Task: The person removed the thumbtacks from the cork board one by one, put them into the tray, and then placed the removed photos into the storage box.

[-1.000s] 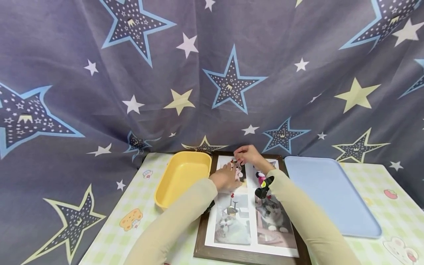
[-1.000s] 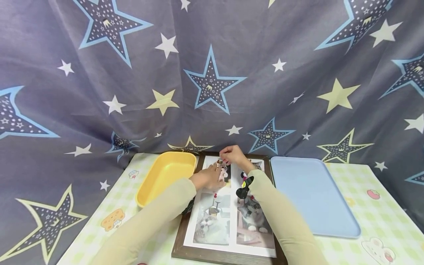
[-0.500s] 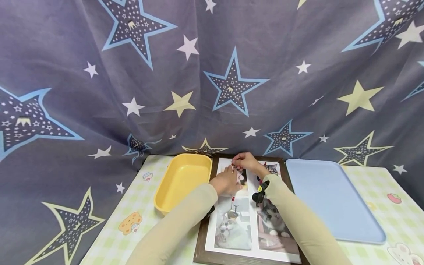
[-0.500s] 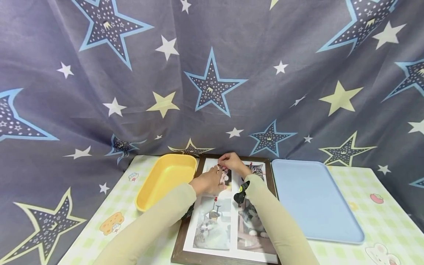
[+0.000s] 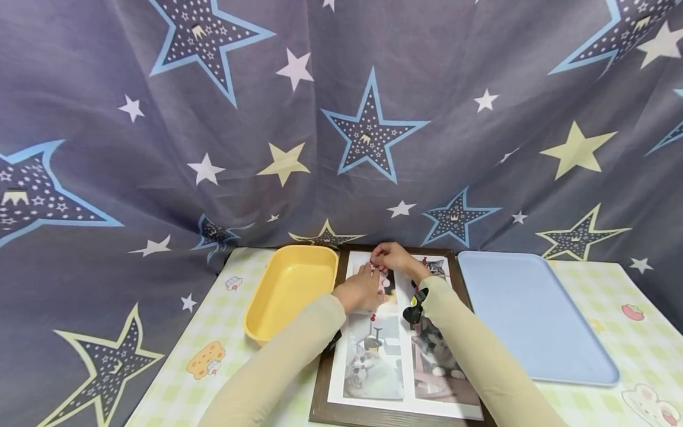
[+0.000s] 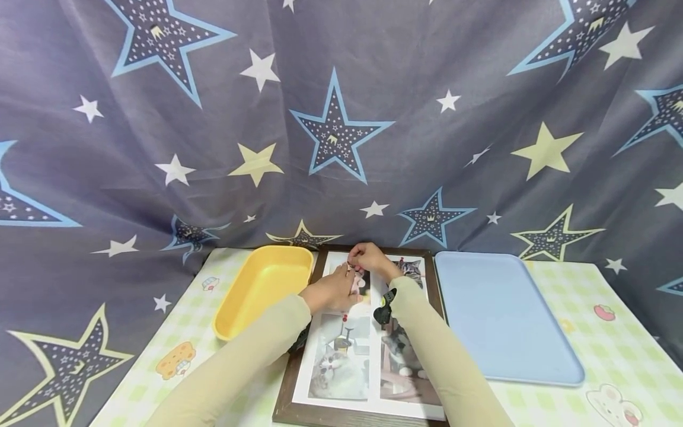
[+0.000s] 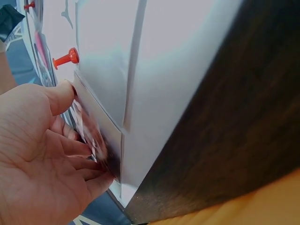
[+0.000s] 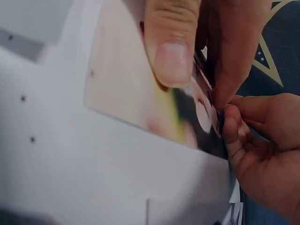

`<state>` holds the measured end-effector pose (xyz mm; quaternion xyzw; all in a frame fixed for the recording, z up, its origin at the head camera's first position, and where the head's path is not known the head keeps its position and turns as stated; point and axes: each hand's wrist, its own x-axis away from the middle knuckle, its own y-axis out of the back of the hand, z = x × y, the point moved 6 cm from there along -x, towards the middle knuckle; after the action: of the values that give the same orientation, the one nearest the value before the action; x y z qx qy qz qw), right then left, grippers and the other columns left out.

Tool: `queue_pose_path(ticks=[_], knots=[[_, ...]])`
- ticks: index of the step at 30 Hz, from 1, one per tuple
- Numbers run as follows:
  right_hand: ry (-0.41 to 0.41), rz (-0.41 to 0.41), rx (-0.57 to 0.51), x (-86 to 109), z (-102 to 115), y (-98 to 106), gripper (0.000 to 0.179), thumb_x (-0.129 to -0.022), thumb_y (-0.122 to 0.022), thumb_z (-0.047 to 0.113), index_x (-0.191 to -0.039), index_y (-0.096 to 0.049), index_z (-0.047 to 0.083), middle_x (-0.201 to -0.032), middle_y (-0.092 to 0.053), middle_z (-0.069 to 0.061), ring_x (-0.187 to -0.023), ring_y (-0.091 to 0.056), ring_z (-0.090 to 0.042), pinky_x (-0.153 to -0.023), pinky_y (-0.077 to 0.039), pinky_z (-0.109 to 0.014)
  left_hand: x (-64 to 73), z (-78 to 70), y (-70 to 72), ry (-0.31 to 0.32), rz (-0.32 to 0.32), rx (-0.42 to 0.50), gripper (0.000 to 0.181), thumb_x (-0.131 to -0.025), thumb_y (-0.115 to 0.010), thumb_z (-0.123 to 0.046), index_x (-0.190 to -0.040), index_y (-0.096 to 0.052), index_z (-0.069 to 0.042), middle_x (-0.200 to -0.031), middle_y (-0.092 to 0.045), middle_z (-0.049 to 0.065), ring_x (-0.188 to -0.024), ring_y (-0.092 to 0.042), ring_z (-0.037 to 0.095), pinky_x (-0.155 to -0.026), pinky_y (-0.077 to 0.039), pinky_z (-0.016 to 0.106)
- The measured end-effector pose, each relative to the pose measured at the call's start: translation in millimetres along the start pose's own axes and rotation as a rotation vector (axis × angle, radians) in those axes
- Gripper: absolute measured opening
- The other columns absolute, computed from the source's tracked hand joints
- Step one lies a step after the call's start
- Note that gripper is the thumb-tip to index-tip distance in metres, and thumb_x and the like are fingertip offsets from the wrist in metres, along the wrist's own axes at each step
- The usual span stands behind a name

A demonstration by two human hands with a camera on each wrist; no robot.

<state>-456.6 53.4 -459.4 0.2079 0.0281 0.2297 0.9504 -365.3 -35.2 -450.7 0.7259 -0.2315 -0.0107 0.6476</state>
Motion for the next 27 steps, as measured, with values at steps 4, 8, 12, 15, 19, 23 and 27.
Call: queue_pose_path(ticks=[4,8,12,15,19,23,27], knots=[[-0.006,-0.004,0.025,-2.3,-0.4,-1.7,0.012,-0.098,-0.057,-0.003,-0.105,-0.062,-0.012,-0.079,-0.062,-0.006,-0.066,-0.055,-0.009,-0.06,-0.048,-0.02,-0.3,-0.5,-0.1,-0.005,-0.015,-0.003,0.082,-0.105,-0.049,-0.049,-0.161,-0.02,0.002,-0.168,-0.012,0.028,-0.158,-0.017,0.034,-0.124,-0.032,0.04],[-0.006,-0.007,0.043,-3.8,-1.0,-2.1,0.013,-0.099,-0.056,-0.004,-0.107,-0.06,-0.013,-0.079,-0.061,-0.007,-0.066,-0.054,-0.01,-0.058,-0.047,-0.019,-0.9,-1.4,-0.1,-0.003,-0.028,-0.006,0.081,-0.104,-0.051,-0.048,-0.161,-0.021,0.003,-0.168,-0.014,0.028,-0.158,-0.018,0.034,-0.123,-0.033,0.04],[0.006,0.007,0.044,-2.0,-0.4,-1.6,0.013,-0.099,-0.055,-0.004,-0.106,-0.06,-0.013,-0.08,-0.062,-0.008,-0.066,-0.054,-0.01,-0.058,-0.047,-0.02,-1.9,-2.2,-1.1,-0.002,-0.03,-0.018,0.082,-0.104,-0.05,-0.048,-0.16,-0.021,0.003,-0.168,-0.014,0.028,-0.157,-0.019,0.034,-0.123,-0.035,0.04],[0.006,0.015,0.048,-1.9,1.1,-1.8,0.012,-0.099,-0.056,-0.004,-0.106,-0.06,-0.013,-0.081,-0.062,-0.009,-0.066,-0.054,-0.011,-0.059,-0.048,-0.02,-2.4,-1.1,-1.4,0.0,-0.04,-0.017,0.082,-0.104,-0.052,-0.048,-0.16,-0.022,0.003,-0.167,-0.015,0.028,-0.157,-0.02,0.033,-0.122,-0.036,0.039],[-0.003,0.019,0.057,-3.0,1.5,-1.9,0.012,-0.099,-0.056,-0.002,-0.106,-0.06,-0.012,-0.083,-0.062,-0.01,-0.067,-0.055,-0.012,-0.06,-0.048,-0.021,-2.7,-0.1,-1.3,0.006,-0.046,-0.008,0.081,-0.103,-0.053,-0.048,-0.16,-0.024,0.003,-0.168,-0.016,0.027,-0.157,-0.02,0.033,-0.122,-0.036,0.039],[-0.007,0.023,0.053,-4.1,0.6,-2.4,0.014,-0.099,-0.055,-0.003,-0.108,-0.06,-0.012,-0.085,-0.063,-0.01,-0.068,-0.055,-0.012,-0.061,-0.049,-0.022,-1.3,0.0,-1.4,0.006,-0.031,0.001,0.081,-0.104,-0.051,-0.048,-0.16,-0.022,0.003,-0.168,-0.014,0.026,-0.158,-0.019,0.033,-0.124,-0.033,0.039],[-0.018,0.024,0.048,-5.0,-1.2,-2.2,0.014,-0.099,-0.054,-0.004,-0.108,-0.061,-0.012,-0.084,-0.062,-0.009,-0.069,-0.056,-0.012,-0.062,-0.05,-0.022,0.5,-0.7,-0.3,0.003,-0.023,0.012,0.081,-0.104,-0.051,-0.048,-0.161,-0.022,0.002,-0.168,-0.014,0.026,-0.158,-0.018,0.032,-0.124,-0.033,0.039]])
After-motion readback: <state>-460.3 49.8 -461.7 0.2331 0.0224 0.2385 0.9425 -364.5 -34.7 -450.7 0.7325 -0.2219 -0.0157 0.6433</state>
